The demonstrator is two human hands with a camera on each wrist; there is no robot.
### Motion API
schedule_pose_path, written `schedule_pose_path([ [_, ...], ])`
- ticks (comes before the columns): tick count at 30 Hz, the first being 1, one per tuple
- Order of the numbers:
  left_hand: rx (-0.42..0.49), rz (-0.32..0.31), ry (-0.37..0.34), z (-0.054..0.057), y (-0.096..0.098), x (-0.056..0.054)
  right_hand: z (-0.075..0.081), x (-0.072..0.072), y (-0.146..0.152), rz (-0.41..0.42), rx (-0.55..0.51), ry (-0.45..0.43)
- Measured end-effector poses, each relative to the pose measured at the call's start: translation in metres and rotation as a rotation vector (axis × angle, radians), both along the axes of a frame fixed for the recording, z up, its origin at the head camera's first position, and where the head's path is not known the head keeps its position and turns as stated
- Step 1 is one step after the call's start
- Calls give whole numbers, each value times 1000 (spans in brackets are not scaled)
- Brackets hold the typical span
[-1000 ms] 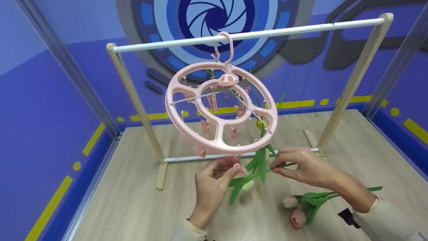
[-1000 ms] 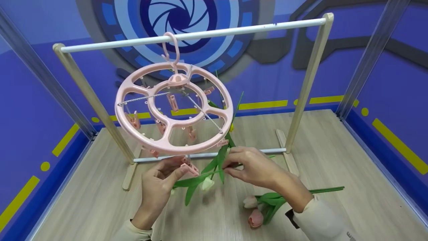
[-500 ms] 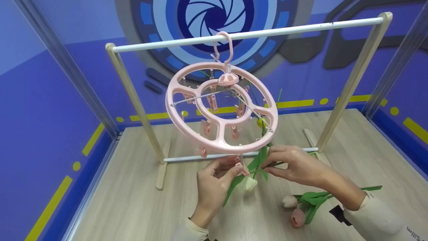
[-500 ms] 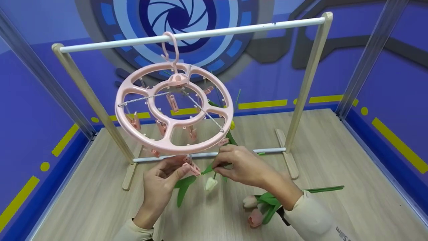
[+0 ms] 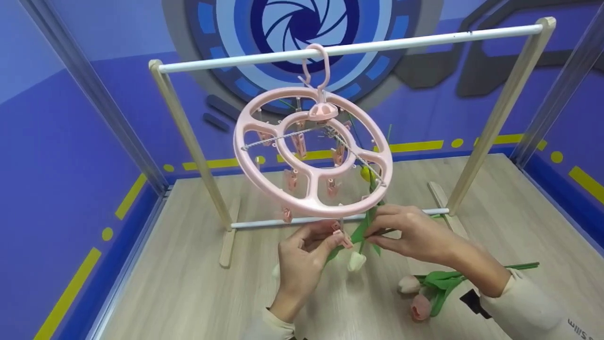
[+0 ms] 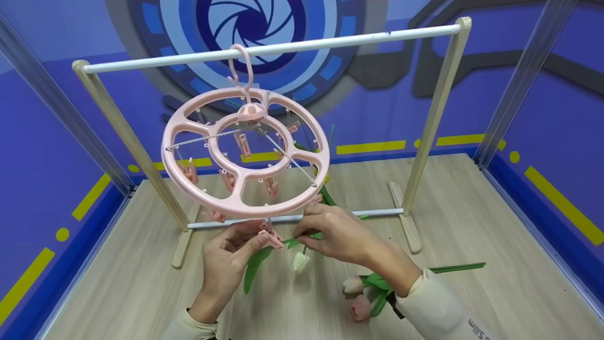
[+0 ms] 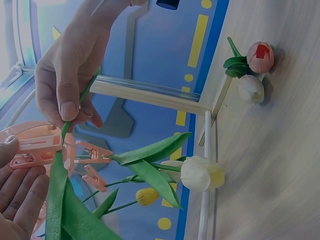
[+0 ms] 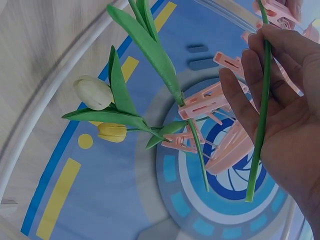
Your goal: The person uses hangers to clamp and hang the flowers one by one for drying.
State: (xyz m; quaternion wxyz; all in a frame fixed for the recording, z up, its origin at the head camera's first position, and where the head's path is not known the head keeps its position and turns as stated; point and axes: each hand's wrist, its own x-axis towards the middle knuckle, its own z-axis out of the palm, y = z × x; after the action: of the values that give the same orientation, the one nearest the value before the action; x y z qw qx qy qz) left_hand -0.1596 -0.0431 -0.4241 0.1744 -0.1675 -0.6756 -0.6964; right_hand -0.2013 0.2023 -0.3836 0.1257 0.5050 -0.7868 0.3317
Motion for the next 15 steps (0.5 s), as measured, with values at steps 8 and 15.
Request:
schedule_pose_path([
  [8,11,-5,-23,0,-1,0,0,-2,-1,17,-21,15],
  [15,11,-4,-42,0,-2,0,0,-2,-1,27,-21,27],
])
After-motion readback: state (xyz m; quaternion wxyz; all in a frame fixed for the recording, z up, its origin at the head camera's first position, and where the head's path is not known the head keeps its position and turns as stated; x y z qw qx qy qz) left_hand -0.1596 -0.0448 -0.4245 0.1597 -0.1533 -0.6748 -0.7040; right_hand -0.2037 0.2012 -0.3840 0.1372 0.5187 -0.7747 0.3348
